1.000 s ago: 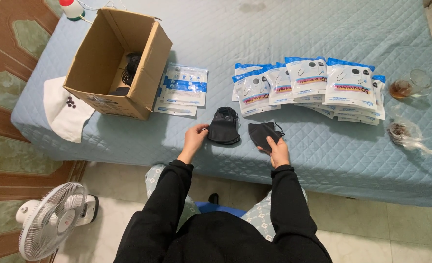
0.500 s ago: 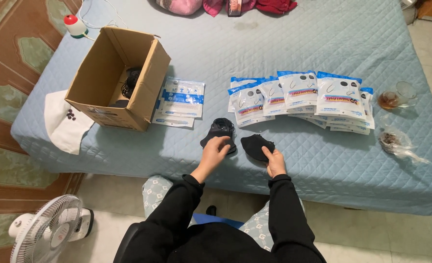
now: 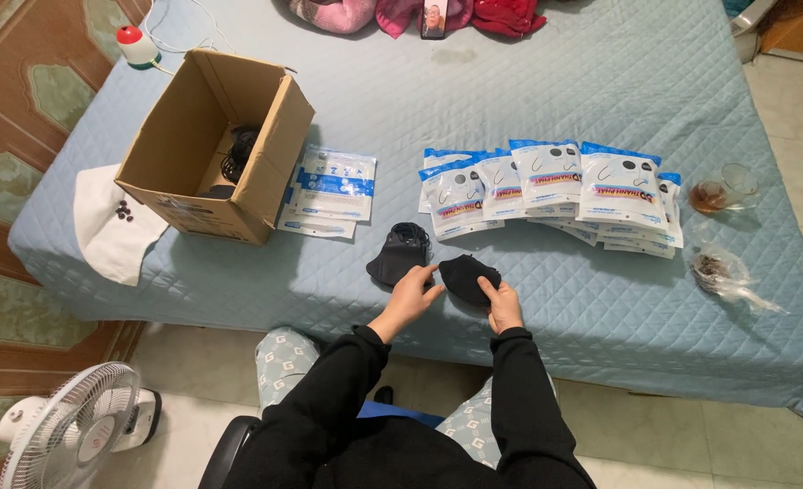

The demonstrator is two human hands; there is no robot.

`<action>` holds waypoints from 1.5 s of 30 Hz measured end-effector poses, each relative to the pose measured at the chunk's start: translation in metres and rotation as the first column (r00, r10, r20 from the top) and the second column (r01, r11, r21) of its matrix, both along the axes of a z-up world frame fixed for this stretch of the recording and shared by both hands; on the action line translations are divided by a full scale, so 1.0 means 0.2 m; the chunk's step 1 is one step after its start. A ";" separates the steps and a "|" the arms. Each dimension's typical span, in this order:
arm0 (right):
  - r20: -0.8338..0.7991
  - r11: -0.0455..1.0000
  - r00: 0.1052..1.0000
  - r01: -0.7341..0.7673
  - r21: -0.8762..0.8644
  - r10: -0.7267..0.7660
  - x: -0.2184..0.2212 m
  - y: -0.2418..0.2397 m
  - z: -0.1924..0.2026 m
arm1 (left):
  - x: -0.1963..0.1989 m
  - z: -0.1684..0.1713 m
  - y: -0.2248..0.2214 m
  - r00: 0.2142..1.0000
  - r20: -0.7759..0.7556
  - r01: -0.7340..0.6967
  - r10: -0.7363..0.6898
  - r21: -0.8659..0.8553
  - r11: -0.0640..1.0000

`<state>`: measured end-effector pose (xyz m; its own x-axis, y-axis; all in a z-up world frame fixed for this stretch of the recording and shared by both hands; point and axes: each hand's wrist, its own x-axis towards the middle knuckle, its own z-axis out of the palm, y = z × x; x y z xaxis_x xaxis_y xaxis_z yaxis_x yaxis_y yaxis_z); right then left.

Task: Inspecting black face masks and packing them into a cardboard box

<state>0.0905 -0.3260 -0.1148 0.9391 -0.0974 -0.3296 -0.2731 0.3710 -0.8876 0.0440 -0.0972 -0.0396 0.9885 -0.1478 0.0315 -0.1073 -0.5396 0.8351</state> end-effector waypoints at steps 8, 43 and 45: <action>0.006 0.999 1.000 -0.017 -0.033 0.017 -0.02 0.02 0.05 | 0.00 0.03 -0.01 0.999 0.017 -0.036 0.036 -0.037 0.999; 0.085 0.990 0.987 -0.131 -0.047 0.135 0.02 -0.01 -0.05 | 0.05 0.09 0.17 0.948 -0.170 -0.317 0.268 -0.453 0.833; 0.094 0.987 0.984 -0.144 -0.067 0.150 0.03 -0.02 -0.08 | 0.07 0.12 0.22 0.951 -0.138 -0.298 0.277 -0.655 0.694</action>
